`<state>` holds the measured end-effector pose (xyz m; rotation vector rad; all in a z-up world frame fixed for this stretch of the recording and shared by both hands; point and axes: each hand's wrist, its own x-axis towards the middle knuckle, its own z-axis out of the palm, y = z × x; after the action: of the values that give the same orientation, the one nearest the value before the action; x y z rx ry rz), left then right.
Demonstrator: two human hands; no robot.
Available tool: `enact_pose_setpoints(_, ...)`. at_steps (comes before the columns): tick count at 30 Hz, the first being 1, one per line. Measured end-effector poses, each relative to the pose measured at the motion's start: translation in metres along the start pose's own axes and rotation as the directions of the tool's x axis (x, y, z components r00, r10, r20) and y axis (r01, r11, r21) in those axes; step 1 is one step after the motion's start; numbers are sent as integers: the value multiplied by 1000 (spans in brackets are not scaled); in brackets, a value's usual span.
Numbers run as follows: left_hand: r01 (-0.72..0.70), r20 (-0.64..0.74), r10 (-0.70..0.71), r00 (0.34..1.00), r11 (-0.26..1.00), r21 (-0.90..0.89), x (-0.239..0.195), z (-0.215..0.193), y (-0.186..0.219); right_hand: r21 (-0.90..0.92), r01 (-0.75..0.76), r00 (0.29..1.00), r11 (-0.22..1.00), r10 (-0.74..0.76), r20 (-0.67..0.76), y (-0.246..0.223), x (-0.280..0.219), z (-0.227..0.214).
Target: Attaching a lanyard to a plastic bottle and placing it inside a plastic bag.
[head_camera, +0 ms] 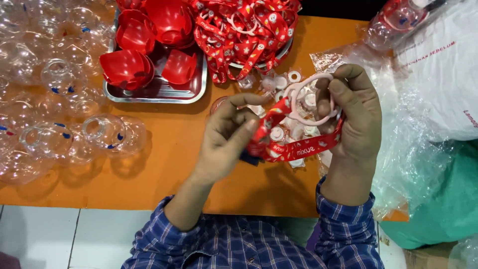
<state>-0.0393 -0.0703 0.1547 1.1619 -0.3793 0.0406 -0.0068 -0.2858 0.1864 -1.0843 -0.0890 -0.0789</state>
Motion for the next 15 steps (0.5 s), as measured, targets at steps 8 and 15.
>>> enact_pose_setpoints(8,176,93,-159,983,963,-206,-8,-25,-9,225,-135,989,965,147,-36,10,7,-39)
enact_pose_setpoints(15,90,74,-117,990,951,295,-13,-11,7,223,-124,992,967,119,35,9,-1,-34)
